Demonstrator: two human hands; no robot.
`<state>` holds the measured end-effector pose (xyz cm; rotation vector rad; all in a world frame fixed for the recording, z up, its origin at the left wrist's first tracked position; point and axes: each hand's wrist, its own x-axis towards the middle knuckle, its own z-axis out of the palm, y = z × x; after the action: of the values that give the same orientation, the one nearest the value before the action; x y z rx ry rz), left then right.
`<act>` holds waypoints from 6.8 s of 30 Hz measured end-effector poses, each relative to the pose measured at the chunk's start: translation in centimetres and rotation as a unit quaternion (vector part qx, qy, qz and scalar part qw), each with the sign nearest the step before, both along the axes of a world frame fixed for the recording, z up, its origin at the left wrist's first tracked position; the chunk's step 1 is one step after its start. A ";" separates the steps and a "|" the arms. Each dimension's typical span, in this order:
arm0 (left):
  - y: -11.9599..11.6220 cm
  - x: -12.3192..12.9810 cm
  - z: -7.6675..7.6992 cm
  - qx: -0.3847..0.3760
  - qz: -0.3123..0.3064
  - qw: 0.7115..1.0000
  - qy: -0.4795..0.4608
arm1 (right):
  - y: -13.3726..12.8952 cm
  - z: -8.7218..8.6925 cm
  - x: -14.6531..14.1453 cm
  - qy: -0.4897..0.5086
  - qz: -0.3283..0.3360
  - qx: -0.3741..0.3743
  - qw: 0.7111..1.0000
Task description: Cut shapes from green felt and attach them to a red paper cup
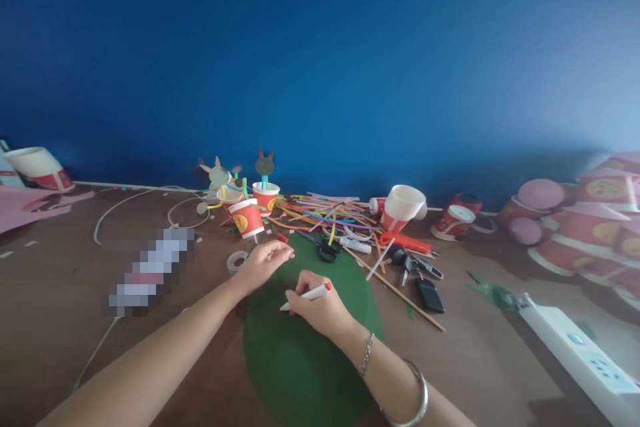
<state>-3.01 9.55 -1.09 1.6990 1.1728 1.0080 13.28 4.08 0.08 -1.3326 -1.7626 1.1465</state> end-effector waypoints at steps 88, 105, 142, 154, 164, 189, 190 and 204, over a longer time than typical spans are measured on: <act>0.0 0.0 0.0 -0.012 0.004 1.000 0.006 | 0.3 -0.4 0.2 -0.016 -0.035 0.029 0.999; 0.0 0.0 -0.1 -0.007 0.001 1.000 0.000 | 0.3 -0.6 0.2 0.004 -0.004 0.007 1.000; 0.1 -0.1 -0.3 -0.001 0.000 1.000 0.004 | 0.5 -0.8 0.3 0.013 -0.010 -0.005 1.000; 0.2 0.1 -0.7 0.007 0.009 1.000 -0.007 | -0.9 0.2 -1.3 0.076 0.024 -0.044 0.996; 0.6 0.2 -1.3 0.001 -0.002 1.000 -0.032 | -1.1 0.0 -1.6 0.027 0.028 -0.026 0.999; 0.6 0.2 -1.4 -0.008 0.009 1.000 -0.021 | -1.4 0.1 -1.6 -0.004 0.054 -0.006 0.999; 0.6 0.2 -1.4 -0.007 0.008 1.000 -0.022 | -1.4 0.1 -1.6 -0.006 0.055 -0.004 0.998; 0.4 0.1 -0.9 0.004 -0.001 1.000 -0.013 | -1.2 -0.6 -1.4 -0.022 0.041 0.005 0.999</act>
<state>-2.95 9.94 -1.96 1.6884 1.1503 1.0318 11.93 2.84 -0.51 -1.2996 -1.8686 1.1584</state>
